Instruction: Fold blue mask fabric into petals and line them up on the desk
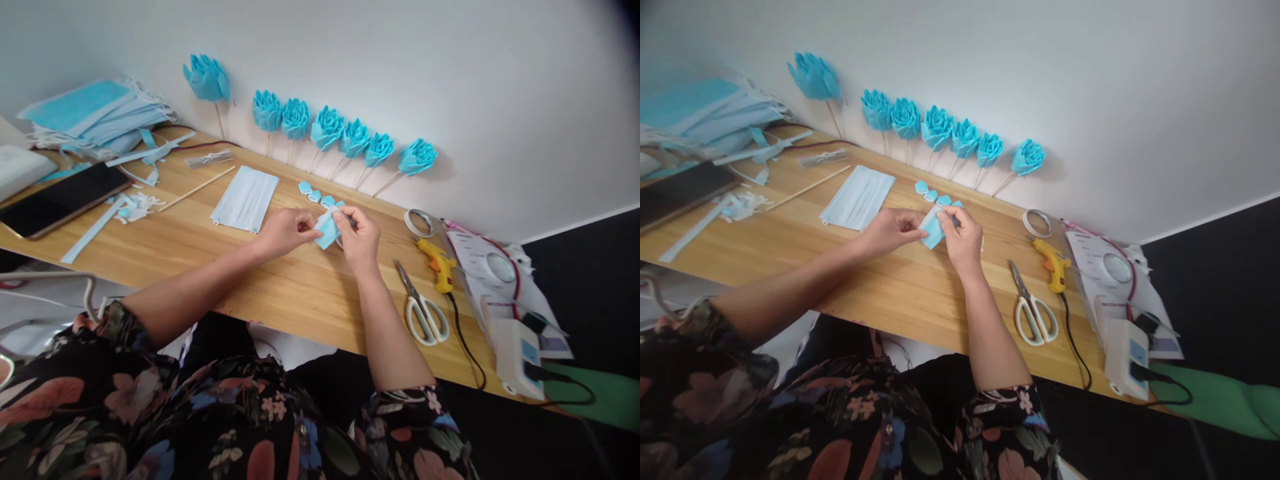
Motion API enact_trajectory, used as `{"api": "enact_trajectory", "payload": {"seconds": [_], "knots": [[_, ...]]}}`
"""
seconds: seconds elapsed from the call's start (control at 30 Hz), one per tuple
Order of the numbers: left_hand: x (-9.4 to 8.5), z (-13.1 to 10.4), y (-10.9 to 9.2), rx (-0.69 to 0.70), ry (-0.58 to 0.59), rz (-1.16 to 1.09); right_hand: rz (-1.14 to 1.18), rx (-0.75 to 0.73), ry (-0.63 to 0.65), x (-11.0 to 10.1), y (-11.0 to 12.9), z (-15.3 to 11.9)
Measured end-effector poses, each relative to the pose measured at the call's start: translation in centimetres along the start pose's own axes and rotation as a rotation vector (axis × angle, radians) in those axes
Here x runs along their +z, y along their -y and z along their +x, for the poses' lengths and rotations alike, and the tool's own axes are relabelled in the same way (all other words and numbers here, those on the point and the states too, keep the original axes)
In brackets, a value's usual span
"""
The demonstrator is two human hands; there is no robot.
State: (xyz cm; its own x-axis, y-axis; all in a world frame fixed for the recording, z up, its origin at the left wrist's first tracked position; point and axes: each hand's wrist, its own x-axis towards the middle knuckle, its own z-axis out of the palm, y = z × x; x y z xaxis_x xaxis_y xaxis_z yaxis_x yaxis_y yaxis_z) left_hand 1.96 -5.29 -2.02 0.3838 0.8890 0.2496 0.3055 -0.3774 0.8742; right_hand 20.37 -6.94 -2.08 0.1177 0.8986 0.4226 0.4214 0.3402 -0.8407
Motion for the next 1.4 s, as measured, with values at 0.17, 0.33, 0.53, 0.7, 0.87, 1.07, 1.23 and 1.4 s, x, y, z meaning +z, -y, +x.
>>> {"api": "enact_trajectory", "payload": {"seconds": [0.17,0.33,0.53,0.7,0.87,1.07,1.23,1.4], "knots": [[-0.01,-0.06,0.10,-0.001,0.015,-0.005,0.018,0.022,0.003,-0.05,0.16,0.03],[-0.04,-0.12,0.04,0.013,0.022,0.019,0.036,0.030,0.002,-0.01,0.01,0.02],[-0.16,-0.09,-0.18,0.036,0.036,0.052,0.025,0.026,-0.014,-0.02,0.05,0.03],[-0.20,-0.14,-0.41,0.036,0.037,0.059,-0.004,0.002,-0.001,-0.05,0.20,-0.03],[-0.17,-0.13,-0.36,0.024,0.020,0.032,-0.047,-0.020,0.023,-0.01,0.05,-0.07],[-0.09,-0.03,-0.13,0.001,0.011,0.004,-0.054,-0.056,0.028,0.03,-0.01,-0.07],[-0.06,-0.03,-0.16,0.004,0.017,-0.001,-0.056,-0.056,0.031,0.00,-0.18,0.00],[-0.05,-0.08,-0.10,0.002,0.014,0.000,-0.034,-0.027,0.021,-0.02,-0.11,0.04]]}}
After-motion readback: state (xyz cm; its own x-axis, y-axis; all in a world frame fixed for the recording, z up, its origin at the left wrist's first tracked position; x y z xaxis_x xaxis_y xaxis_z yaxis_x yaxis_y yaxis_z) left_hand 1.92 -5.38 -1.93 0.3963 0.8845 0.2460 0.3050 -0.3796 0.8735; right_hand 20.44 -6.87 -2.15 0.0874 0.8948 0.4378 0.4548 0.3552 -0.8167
